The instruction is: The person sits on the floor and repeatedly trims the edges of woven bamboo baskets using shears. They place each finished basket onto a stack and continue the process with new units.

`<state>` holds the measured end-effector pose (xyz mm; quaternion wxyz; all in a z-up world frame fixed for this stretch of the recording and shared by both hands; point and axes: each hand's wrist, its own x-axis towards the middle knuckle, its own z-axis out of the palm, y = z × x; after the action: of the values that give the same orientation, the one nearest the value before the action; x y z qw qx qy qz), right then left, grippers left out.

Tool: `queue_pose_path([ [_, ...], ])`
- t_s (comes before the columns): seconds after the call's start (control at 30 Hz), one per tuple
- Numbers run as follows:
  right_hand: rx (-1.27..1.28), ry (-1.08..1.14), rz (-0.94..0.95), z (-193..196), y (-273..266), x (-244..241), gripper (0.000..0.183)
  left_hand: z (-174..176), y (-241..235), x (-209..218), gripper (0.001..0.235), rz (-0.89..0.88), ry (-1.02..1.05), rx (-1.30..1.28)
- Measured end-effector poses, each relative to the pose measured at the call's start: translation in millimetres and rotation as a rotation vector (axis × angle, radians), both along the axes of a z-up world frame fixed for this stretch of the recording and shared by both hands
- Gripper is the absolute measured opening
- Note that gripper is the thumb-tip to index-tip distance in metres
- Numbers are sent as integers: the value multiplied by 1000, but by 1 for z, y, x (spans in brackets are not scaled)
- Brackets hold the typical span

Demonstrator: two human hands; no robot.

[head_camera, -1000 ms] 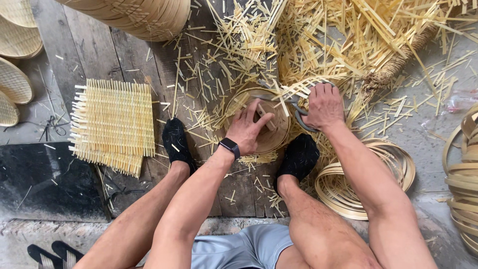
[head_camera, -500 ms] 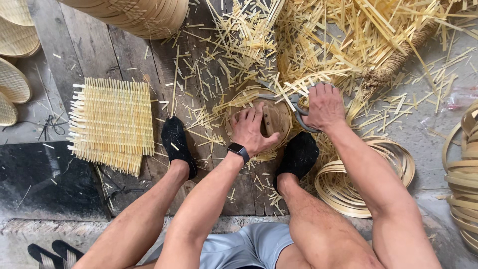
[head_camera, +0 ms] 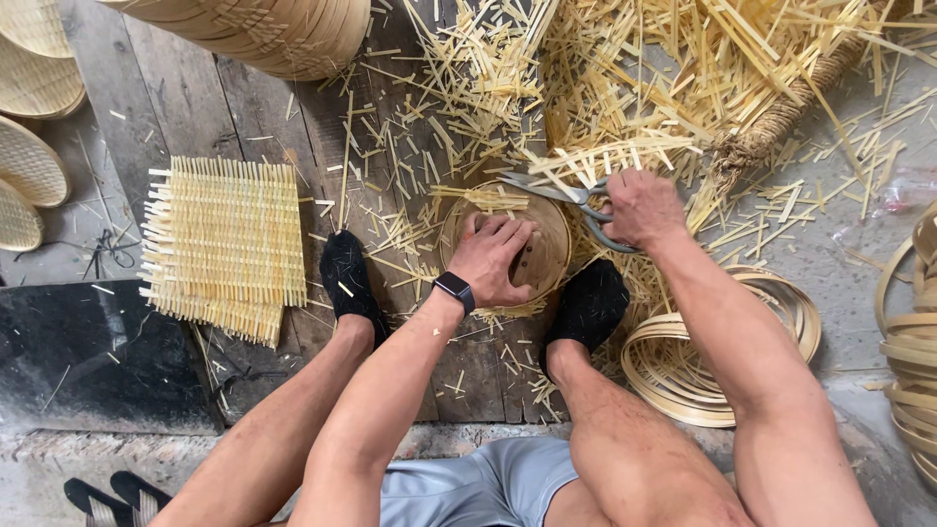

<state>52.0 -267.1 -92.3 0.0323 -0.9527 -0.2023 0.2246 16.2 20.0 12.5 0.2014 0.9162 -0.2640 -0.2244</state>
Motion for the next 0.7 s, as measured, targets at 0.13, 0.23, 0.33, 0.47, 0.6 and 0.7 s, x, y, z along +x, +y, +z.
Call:
queue_pose_path([
  [0.13,54,207,-366,-29,-28,-2,48,-8,7,-2,94,-31,45,-62],
  [0.23,90,30,-698,-53,-45,-3,53,-22,13,8,78,141,-8,-193],
  [0.33,12,-131,-752,-54,-48,-12,66,-43,28,33,61,557,-12,-182],
  [0.47,176,60,-769,-21,-18,-23,29,-65,61,73,65,424,271,115],
  [0.6,718,709,-708,2,34,-29,49,-73,55,115,41,458,514,91],
  [0.7,801,601,-790,2,52,-35,42,-69,27,142,37,747,485,-308],
])
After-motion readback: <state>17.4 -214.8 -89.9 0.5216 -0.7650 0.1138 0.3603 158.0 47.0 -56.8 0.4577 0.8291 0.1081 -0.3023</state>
